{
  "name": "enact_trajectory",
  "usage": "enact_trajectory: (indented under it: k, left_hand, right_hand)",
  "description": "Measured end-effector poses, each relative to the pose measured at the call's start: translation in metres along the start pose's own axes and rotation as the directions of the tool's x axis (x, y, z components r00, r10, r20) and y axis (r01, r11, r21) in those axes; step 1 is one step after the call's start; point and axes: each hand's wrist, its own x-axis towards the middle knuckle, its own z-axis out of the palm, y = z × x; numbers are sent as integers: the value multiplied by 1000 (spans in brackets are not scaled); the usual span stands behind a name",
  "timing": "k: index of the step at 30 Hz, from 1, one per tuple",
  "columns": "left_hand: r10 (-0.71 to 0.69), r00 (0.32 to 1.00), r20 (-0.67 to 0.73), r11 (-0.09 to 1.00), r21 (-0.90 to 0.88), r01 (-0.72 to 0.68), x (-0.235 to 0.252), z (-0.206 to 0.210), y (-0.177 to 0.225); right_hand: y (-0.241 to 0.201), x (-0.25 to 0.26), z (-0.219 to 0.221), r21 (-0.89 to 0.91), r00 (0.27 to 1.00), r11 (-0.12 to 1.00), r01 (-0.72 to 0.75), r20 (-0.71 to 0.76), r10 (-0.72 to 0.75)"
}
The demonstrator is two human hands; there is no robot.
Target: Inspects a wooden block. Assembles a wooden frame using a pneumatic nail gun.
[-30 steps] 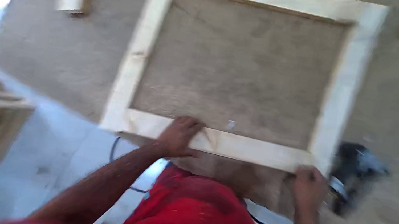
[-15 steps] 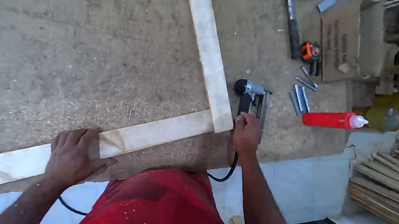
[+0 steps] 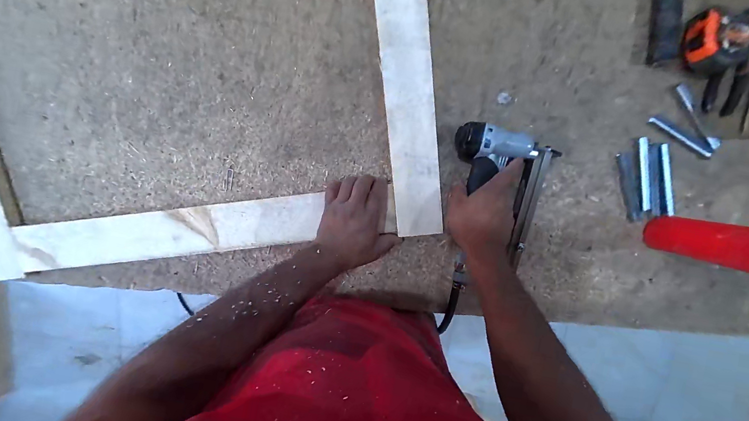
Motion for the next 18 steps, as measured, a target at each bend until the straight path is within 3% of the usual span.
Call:
enact_trajectory:
  k: [5,11,15,18]
  left_hand:
    - [27,998,-54,1000,9,-27,3,3,-2]
    - [37,994,-103,999,11,-36,3,8,0]
    - [44,996,-75,999,-21,-45,3,4,0]
    - [61,996,-66,997,-53,-64,3,3,-1]
  right_hand:
    - [11,-15,-36,32,981,999,18,192,-24]
    - [53,-68,-93,139,903,983,119,398,-165]
    - [77,-110,-94,399,846,917,-11,492,-204]
    - [86,-131,-76,405,813,909,-100,560,-160]
